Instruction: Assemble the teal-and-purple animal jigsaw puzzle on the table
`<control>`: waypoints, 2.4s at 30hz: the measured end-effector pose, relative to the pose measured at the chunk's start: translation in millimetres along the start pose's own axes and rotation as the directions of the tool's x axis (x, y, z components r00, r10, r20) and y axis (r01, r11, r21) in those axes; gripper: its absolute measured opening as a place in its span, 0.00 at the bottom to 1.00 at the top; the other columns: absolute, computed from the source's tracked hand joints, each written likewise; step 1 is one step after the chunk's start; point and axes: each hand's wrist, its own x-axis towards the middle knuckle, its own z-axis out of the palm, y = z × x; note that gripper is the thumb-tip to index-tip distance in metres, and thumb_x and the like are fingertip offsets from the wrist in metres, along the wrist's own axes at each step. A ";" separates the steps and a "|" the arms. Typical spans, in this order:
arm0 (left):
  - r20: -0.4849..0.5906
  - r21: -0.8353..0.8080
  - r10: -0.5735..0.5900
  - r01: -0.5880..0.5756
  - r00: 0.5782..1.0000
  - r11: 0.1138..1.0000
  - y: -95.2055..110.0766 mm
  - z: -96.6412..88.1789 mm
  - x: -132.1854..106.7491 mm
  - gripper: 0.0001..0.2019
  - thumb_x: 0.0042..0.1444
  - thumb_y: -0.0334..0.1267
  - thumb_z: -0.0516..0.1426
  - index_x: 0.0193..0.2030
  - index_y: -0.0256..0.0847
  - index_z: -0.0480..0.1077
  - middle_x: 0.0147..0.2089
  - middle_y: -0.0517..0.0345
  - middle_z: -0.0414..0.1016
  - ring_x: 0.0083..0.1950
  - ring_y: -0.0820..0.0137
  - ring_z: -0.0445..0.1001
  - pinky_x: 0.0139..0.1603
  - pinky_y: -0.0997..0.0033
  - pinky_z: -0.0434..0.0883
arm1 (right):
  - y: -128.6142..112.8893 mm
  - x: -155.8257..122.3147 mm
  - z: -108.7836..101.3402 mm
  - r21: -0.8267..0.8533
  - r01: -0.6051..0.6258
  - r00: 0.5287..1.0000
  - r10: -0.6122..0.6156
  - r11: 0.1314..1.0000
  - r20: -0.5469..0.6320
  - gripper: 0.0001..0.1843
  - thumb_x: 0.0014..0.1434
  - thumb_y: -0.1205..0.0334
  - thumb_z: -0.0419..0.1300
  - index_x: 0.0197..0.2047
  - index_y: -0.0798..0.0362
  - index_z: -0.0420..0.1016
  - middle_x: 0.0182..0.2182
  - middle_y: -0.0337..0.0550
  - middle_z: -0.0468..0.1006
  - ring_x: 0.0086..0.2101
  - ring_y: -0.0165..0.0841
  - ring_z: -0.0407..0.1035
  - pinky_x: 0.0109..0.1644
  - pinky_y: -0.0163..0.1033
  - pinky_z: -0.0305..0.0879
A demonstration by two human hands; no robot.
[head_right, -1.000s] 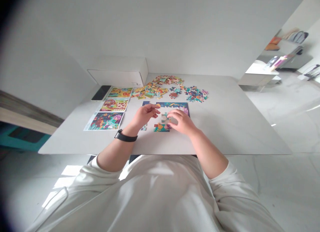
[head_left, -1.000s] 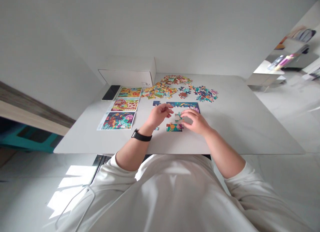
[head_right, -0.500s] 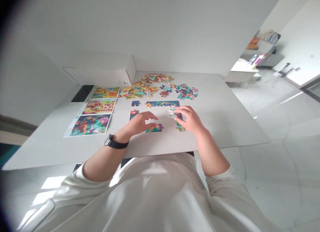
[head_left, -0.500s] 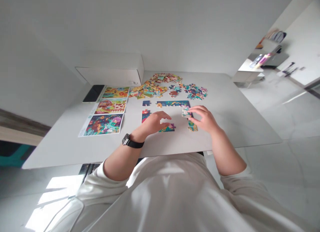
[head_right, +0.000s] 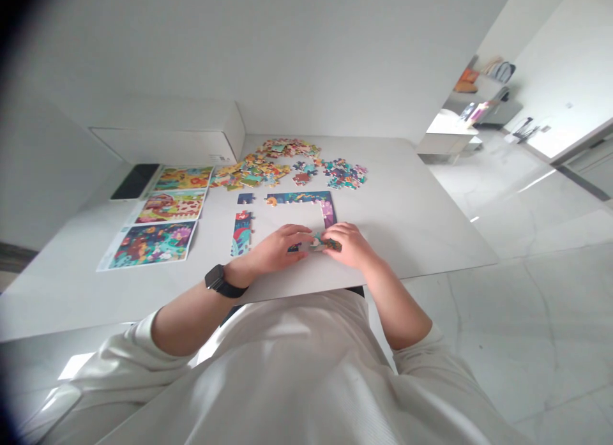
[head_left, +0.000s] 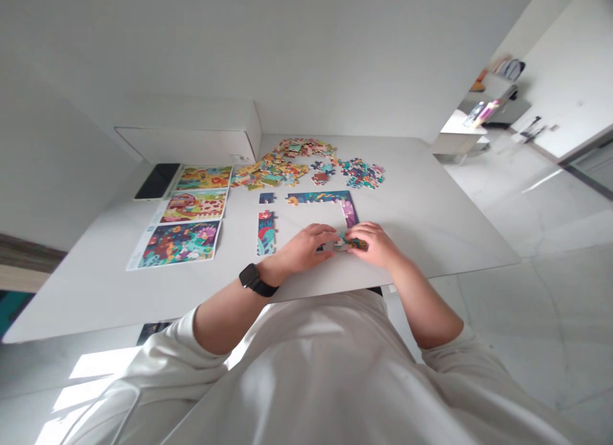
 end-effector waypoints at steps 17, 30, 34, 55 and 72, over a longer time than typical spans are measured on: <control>0.109 0.078 0.032 -0.041 0.993 0.996 -0.1 11.9 -1.8 0.20 0.68 0.41 0.64 0.66 0.52 0.81 0.71 0.47 0.77 0.71 0.51 0.74 0.76 0.45 0.67 | 6.8 -5.8 2.5 -0.013 -0.035 0.999 0.035 0.999 0.002 0.06 0.64 0.59 0.74 0.45 0.41 0.90 0.49 0.44 0.88 0.50 0.45 0.79 0.61 0.57 0.73; 0.128 0.071 0.032 -0.041 0.991 0.997 -1.5 11.0 -2.0 0.21 0.69 0.43 0.62 0.67 0.53 0.79 0.73 0.47 0.76 0.72 0.51 0.73 0.76 0.45 0.66 | 3.9 -4.3 2.6 -0.003 -0.051 0.999 0.050 0.999 -0.009 0.09 0.65 0.61 0.72 0.49 0.43 0.88 0.49 0.45 0.89 0.51 0.46 0.81 0.61 0.57 0.73; 0.132 0.073 0.035 -0.045 0.991 0.996 -0.3 9.7 -1.9 0.20 0.69 0.42 0.62 0.66 0.53 0.80 0.72 0.47 0.76 0.71 0.51 0.73 0.76 0.45 0.66 | 3.7 -4.5 3.0 -0.005 -0.038 0.999 0.039 0.999 0.002 0.10 0.63 0.62 0.72 0.48 0.43 0.88 0.49 0.45 0.89 0.50 0.45 0.80 0.61 0.56 0.73; 0.158 0.111 0.018 -0.035 0.987 0.993 0.8 8.8 -2.6 0.19 0.71 0.43 0.60 0.67 0.53 0.79 0.73 0.48 0.74 0.72 0.53 0.72 0.76 0.45 0.66 | 6.2 -7.6 5.2 -0.060 -0.083 0.996 0.084 0.995 0.003 0.06 0.65 0.59 0.74 0.46 0.41 0.91 0.51 0.46 0.85 0.52 0.45 0.76 0.62 0.55 0.72; 0.199 0.207 0.119 -0.160 0.973 0.965 4.7 20.5 5.6 0.25 0.76 0.49 0.55 0.77 0.50 0.70 0.78 0.49 0.70 0.76 0.51 0.68 0.80 0.44 0.62 | 18.1 -42.4 -11.1 -0.050 -0.156 0.985 0.152 0.986 -0.076 0.12 0.68 0.59 0.69 0.53 0.42 0.88 0.52 0.48 0.85 0.54 0.46 0.78 0.63 0.56 0.73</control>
